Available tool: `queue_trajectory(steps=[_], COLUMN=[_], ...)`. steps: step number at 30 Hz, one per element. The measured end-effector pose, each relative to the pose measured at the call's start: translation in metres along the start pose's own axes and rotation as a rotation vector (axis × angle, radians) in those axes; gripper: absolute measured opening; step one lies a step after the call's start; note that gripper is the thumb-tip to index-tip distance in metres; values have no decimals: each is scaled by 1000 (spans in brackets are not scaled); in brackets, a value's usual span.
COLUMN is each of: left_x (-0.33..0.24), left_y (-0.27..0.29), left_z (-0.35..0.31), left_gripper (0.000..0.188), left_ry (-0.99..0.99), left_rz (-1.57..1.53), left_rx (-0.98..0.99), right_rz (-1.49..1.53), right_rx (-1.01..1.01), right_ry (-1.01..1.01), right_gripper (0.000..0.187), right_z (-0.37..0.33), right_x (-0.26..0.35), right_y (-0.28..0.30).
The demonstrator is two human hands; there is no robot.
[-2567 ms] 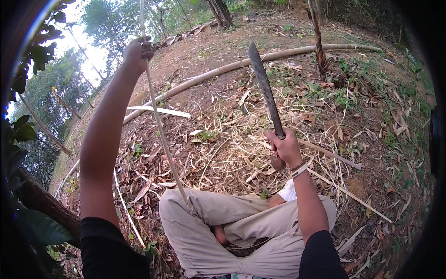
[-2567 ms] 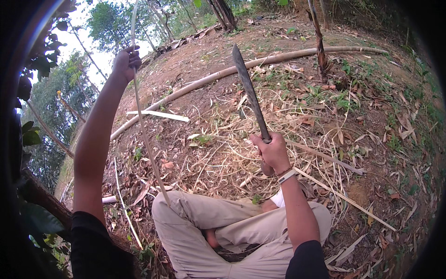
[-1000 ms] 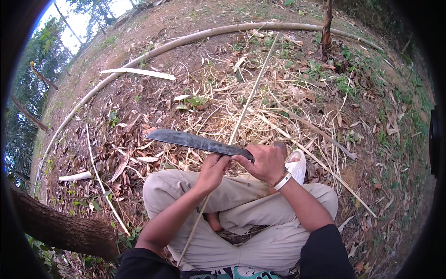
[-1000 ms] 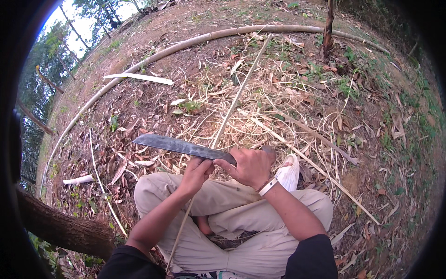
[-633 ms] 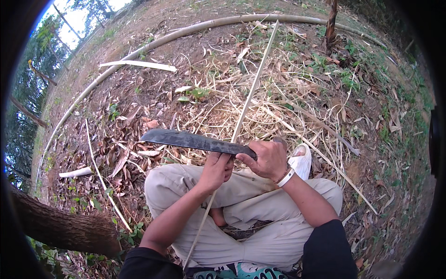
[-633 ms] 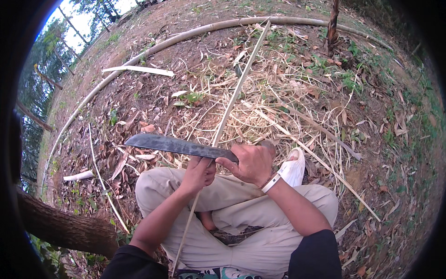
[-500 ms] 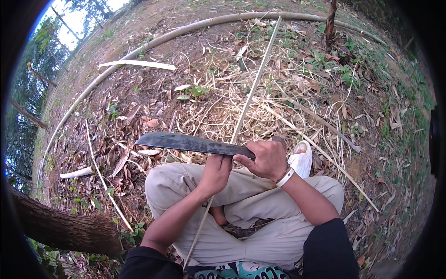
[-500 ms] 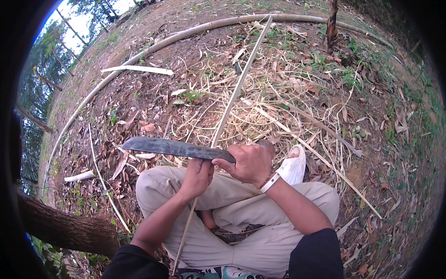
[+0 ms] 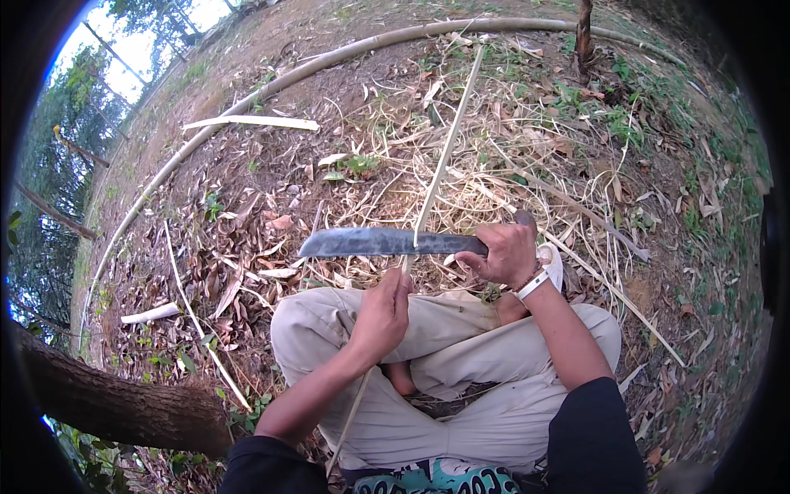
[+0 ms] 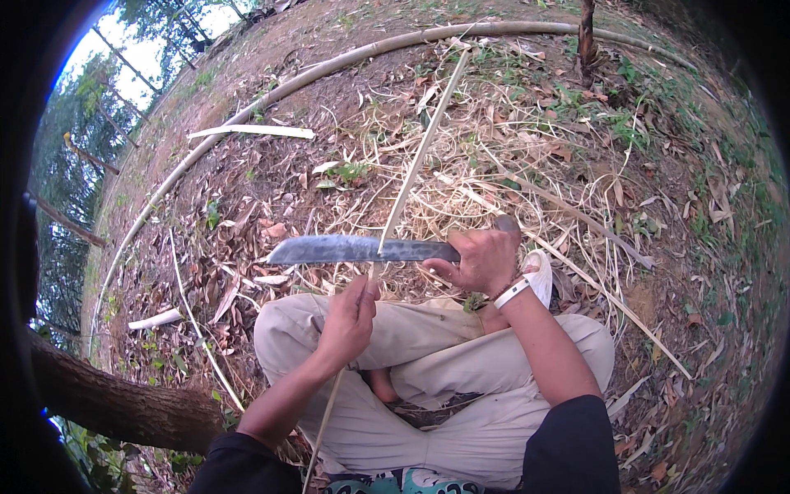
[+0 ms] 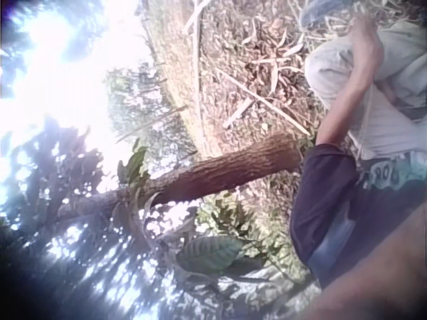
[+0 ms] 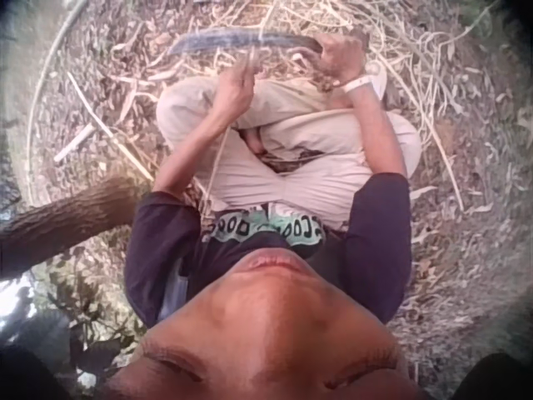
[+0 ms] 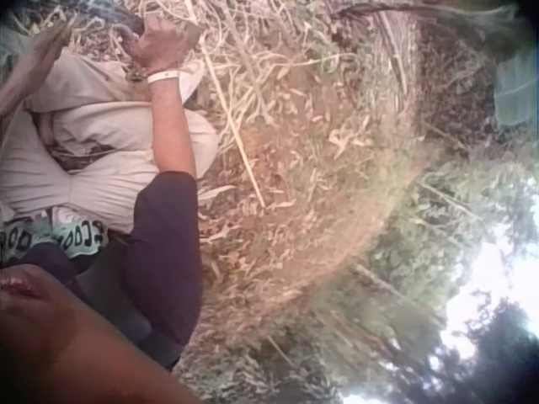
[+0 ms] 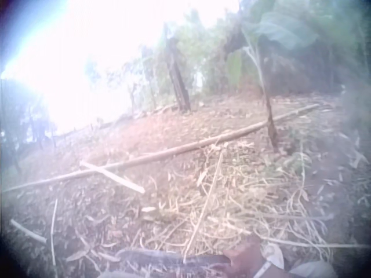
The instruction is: The person sits cross-legged on the ground in a wooded area and uses a large machete to shave and smooth a long, thin bamboo stick. They hold the stick with one hand and repeatedly scrape the blade along its length to remove the outer layer, occasionally rotating the stick to work on different sides.
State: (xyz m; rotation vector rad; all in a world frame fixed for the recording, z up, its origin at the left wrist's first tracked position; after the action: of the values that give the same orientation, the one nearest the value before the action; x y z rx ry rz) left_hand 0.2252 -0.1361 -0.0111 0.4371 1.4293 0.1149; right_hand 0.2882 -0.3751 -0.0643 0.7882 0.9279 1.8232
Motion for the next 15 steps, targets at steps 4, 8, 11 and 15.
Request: queue_trajectory(steps=[4, 8, 11, 15], left_x=[-1, 2, 11, 4], left_y=[19, 25, 18, 0], left_z=[-40, -53, -46, -23], left_gripper=[19, 24, 24, 24], left_ry=[148, 169, 194, 371], left_rz=[50, 7, -137, -531], left_rx=[30, 50, 45, 73], right_rz=[-149, 38, 132, 126], right_rx=[116, 56, 153, 69], right_ry=[-335, -373, -253, 8], right_gripper=[67, 66, 65, 67], right_z=[8, 13, 12, -4], right_x=[-63, -39, 20, 62], right_y=[20, 23, 36, 40])
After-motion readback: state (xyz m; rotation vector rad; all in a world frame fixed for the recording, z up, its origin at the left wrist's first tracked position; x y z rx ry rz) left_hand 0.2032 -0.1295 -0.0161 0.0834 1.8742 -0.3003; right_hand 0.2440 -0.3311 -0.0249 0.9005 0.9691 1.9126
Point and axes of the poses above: each hand's wrist, its own z-axis towards the middle knuckle, its own y-axis out of the back of the hand, x = y × z, the point moved 1 cm from there along z, towards the middle knuckle, and after that the axes turned 13 degrees about -z, right-handed, at the moved point
